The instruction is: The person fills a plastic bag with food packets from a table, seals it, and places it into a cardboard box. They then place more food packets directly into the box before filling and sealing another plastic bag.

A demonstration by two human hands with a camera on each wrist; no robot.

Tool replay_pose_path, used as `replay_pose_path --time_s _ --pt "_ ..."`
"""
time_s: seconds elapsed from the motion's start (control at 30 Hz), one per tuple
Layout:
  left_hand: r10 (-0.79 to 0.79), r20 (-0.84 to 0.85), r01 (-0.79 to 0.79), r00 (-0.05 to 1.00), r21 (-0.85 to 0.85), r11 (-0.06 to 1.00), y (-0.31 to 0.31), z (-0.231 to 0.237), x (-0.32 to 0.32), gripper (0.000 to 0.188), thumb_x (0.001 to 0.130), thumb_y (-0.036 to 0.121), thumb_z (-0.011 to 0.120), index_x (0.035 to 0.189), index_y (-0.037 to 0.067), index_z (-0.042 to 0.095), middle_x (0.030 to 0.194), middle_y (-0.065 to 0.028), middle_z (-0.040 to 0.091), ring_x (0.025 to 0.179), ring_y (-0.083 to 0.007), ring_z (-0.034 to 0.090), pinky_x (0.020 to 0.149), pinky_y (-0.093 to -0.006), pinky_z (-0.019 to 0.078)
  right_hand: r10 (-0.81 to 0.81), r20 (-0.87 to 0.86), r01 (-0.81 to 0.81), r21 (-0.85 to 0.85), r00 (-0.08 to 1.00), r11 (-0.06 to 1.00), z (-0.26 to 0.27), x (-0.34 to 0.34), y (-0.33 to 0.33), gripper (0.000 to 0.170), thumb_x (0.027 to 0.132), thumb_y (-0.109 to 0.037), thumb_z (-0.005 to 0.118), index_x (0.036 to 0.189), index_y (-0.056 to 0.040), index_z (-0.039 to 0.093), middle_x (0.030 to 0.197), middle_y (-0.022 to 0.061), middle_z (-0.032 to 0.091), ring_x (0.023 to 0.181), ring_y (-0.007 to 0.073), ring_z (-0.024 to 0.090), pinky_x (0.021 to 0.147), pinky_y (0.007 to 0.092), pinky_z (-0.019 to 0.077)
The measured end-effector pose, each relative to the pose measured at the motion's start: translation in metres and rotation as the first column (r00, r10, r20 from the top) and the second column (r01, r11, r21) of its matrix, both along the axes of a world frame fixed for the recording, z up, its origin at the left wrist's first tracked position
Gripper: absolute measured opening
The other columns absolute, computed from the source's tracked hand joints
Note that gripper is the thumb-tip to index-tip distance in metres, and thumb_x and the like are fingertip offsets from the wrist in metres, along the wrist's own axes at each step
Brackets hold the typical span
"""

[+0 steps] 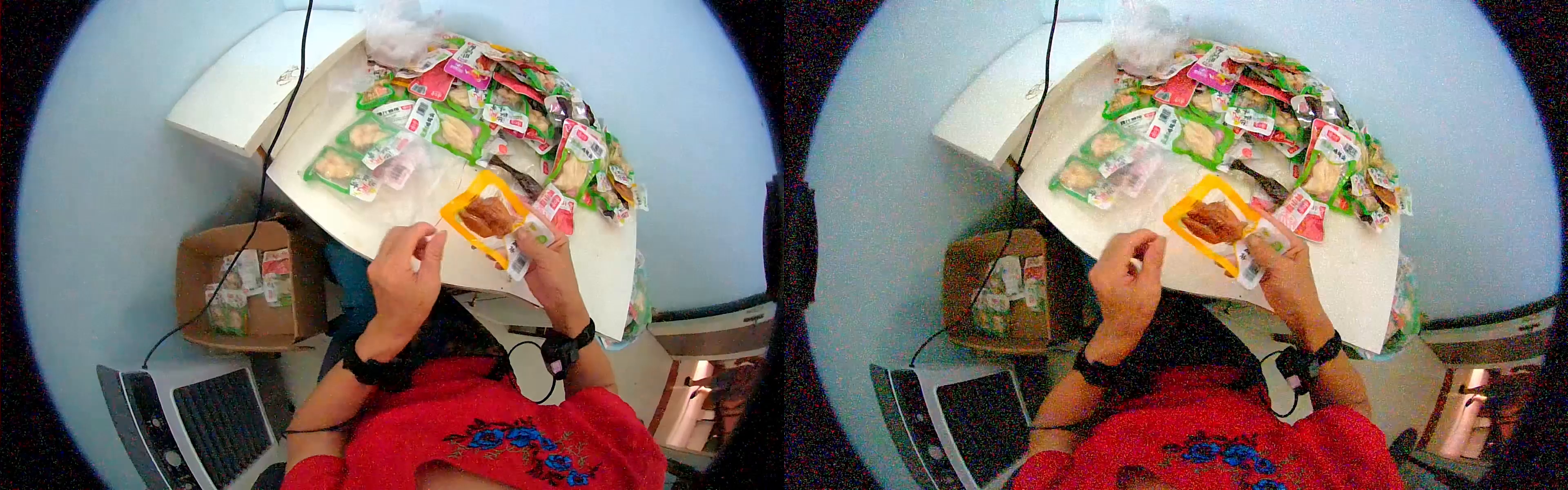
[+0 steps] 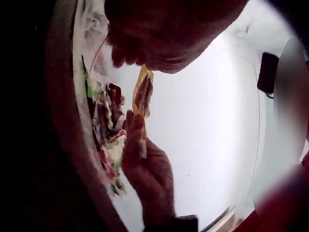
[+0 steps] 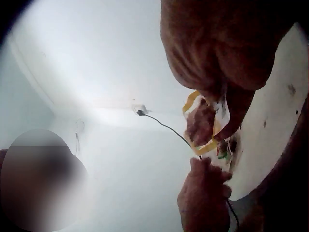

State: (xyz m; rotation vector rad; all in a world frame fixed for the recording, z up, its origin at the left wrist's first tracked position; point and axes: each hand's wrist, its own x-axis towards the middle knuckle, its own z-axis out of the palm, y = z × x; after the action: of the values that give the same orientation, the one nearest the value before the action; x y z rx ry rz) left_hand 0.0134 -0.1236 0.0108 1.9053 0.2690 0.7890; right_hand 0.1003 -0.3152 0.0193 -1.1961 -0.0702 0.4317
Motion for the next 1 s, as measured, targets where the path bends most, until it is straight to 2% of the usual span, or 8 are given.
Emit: replay_pose_path --time_s 0.03,0.13,0.17,0.37,0.47,0.67,0.77,1.0 --pt "0.075 0.091 -0.09 0.993 0.172 0.981 0.004 0.0 -0.002 0.02 0.081 0.007 0.075 0.096 0.0 0.064 0.087 -0.0114 0.067 0.075 -0.0237 0.065 0.064 -0.0328 0.0531 0.008 -0.011 -0.009 -0.026 1.0 1.0 0.0 0.004 -0.005 0.047 0.092 -0.003 0.063 0.137 -0.0021 0.05 0.112 0.0102 0.067 0.092 0.0179 0.068 0.082 0.033 0.0592" --pt "0.131 0.247 -0.23 0.96 0.434 0.871 0.015 -0.005 0.006 0.031 0.077 0.01 0.078 0.102 0.002 0.061 0.093 -0.0146 0.063 0.088 -0.0322 0.062 0.075 -0.0394 0.053 0.017 -0.048 -0.019 -0.039 0.999 0.999 0.0 0.007 -0.005 0.045 0.091 -0.002 0.063 0.135 -0.0025 0.053 0.11 0.0107 0.068 0.091 0.0181 0.069 0.081 0.0325 0.0594" --pt "0.138 0.198 -0.215 0.971 0.457 0.863 0.014 -0.005 0.006 0.039 0.077 0.014 0.078 0.108 0.003 0.058 0.099 -0.0149 0.062 0.094 -0.0368 0.06 0.08 -0.0432 0.0517 0.03 -0.055 -0.032 -0.043 0.998 0.999 -0.001 0.008 -0.003 0.045 0.091 -0.003 0.063 0.135 -0.0024 0.053 0.11 0.0107 0.068 0.091 0.0179 0.069 0.08 0.0323 0.0594" --pt "0.206 -0.003 -0.16 0.978 0.623 0.766 0.018 -0.005 0.023 0.031 0.08 0.011 0.072 0.108 0.005 0.06 0.088 -0.0129 0.06 0.082 -0.0329 0.06 0.068 -0.0404 0.0517 0.104 -0.043 -0.107 -0.056 0.994 0.993 -0.004 0.013 0.013 0.044 0.091 -0.004 0.064 0.134 -0.001 0.054 0.11 0.0112 0.068 0.089 0.0182 0.069 0.078 0.0315 0.0593" --pt "0.23 -0.032 -0.143 0.973 0.699 0.701 0.022 -0.014 0.028 0.025 0.081 0.009 0.069 0.105 0.007 0.062 0.083 -0.0109 0.059 0.075 -0.0304 0.059 0.061 -0.0392 0.0506 0.137 -0.053 -0.141 -0.076 0.989 0.987 0.0 0.016 0.023 0.043 0.093 -0.004 0.062 0.135 -0.0002 0.052 0.111 0.0113 0.068 0.09 0.0185 0.069 0.078 0.031 0.0591" --pt "0.203 0.081 -0.209 0.976 0.621 0.756 0.017 -0.006 0.028 0.021 0.084 0.01 0.068 0.105 0.008 0.065 0.079 -0.0095 0.059 0.07 -0.0287 0.06 0.057 -0.0391 0.0504 0.187 -0.069 -0.189 -0.018 0.98 0.982 0.005 0.018 0.042 0.044 0.094 -0.003 0.06 0.136 -0.0006 0.051 0.115 0.0121 0.066 0.092 0.0189 0.068 0.078 0.0311 0.0589" --pt "0.22 0.128 -0.25 0.967 0.632 0.734 0.017 -0.005 0.03 0.023 0.085 0.011 0.068 0.108 0.008 0.065 0.077 -0.0091 0.06 0.068 -0.028 0.061 0.056 -0.039 0.0504 0.226 -0.073 -0.226 0.005 0.971 0.974 0.004 0.02 0.054 0.044 0.094 -0.003 0.058 0.137 -0.0007 0.05 0.116 0.0121 0.066 0.093 0.019 0.068 0.08 0.0313 0.0584" --pt "0.162 0.151 -0.221 0.975 0.614 0.758 0.018 0.001 0.029 0.023 0.086 0.01 0.068 0.108 0.007 0.066 0.078 -0.0106 0.062 0.065 -0.029 0.062 0.056 -0.0384 0.0516 0.327 -0.058 -0.322 0.086 0.943 0.943 0.008 0.02 0.079 0.043 0.095 -0.004 0.057 0.138 -0.0009 0.05 0.117 0.0097 0.066 0.097 0.0171 0.066 0.084 0.0311 0.0558"
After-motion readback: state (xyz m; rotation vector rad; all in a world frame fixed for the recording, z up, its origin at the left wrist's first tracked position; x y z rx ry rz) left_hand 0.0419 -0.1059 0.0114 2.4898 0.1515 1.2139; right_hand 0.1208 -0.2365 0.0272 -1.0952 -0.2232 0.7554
